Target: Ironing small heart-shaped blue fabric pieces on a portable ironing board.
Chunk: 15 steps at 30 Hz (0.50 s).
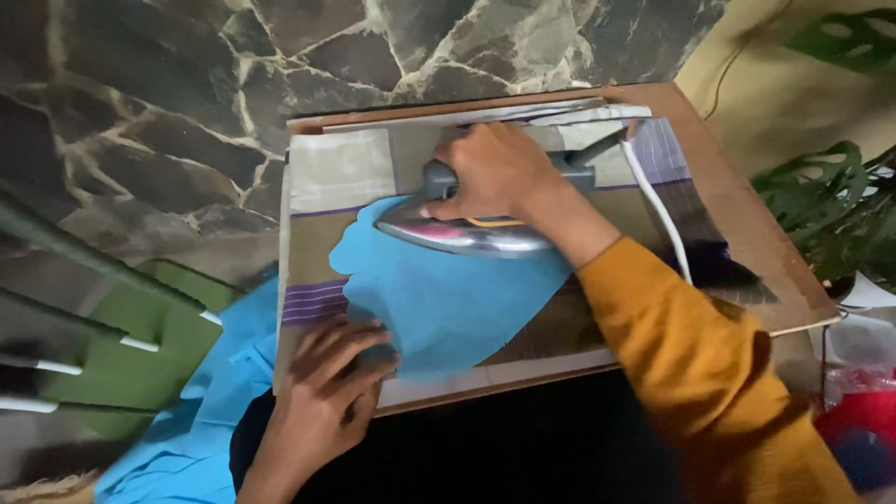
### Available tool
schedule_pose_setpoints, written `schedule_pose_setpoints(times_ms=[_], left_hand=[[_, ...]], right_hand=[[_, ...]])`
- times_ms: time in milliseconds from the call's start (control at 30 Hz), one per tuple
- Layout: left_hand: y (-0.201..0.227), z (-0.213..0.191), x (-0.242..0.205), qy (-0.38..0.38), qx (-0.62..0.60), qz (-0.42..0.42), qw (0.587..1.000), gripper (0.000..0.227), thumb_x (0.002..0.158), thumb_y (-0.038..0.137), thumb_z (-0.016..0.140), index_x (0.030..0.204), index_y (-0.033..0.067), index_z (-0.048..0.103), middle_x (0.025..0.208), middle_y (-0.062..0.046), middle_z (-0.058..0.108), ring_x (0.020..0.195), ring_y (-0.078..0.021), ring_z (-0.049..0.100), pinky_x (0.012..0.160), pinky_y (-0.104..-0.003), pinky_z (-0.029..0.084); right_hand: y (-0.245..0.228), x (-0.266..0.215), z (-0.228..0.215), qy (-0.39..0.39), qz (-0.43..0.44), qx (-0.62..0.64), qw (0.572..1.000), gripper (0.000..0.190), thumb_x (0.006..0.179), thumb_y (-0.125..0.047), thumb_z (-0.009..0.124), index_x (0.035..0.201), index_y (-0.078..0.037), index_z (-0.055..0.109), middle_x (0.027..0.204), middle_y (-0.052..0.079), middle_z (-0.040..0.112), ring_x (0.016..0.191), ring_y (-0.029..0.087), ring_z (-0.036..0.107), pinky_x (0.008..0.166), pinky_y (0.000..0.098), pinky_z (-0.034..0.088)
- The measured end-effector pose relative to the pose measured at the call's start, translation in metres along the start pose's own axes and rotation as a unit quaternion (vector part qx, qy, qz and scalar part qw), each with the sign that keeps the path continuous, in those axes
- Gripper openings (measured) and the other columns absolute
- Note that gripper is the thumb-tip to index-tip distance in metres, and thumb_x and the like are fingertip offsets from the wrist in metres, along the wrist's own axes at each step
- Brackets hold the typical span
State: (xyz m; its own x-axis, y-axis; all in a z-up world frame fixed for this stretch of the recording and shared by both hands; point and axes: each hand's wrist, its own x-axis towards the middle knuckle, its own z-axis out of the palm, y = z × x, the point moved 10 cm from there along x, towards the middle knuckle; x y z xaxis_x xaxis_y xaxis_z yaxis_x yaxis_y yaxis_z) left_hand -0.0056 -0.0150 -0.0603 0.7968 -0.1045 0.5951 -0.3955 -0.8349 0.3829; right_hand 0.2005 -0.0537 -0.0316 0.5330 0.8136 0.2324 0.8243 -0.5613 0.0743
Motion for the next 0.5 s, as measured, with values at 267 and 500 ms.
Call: schedule_pose_setpoints(times_ms=[267, 500], left_hand=[[-0.002, -0.005, -0.005, 0.017, 0.035, -0.007, 0.999, 0.024, 0.054, 0.0, 0.059, 0.076, 0.0091, 0.064, 0.085, -0.001, 0.056, 0.083, -0.0195, 0.053, 0.078, -0.034, 0.041], [0.001, -0.007, -0.002, 0.023, 0.036, -0.013, 0.999, 0.019, 0.055, 0.0, 0.061, 0.071, 0.0101, 0.064, 0.081, 0.001, 0.056, 0.081, -0.0176, 0.053, 0.082, -0.035, 0.037]], right_hand=[[-0.021, -0.038, 0.006, -0.189, -0.046, 0.039, 0.98, 0.05, 0.07, -0.059, 0.064, 0.089, -0.013, 0.064, 0.041, 0.001, 0.055, 0.037, 0.017, 0.051, 0.057, 0.0342, 0.042], [-0.004, -0.1, -0.003, -0.173, -0.141, 0.055, 0.973, 0.03, 0.062, -0.047, 0.068, 0.063, -0.017, 0.066, 0.046, 0.0, 0.061, 0.035, 0.02, 0.051, 0.044, 0.0309, 0.044]])
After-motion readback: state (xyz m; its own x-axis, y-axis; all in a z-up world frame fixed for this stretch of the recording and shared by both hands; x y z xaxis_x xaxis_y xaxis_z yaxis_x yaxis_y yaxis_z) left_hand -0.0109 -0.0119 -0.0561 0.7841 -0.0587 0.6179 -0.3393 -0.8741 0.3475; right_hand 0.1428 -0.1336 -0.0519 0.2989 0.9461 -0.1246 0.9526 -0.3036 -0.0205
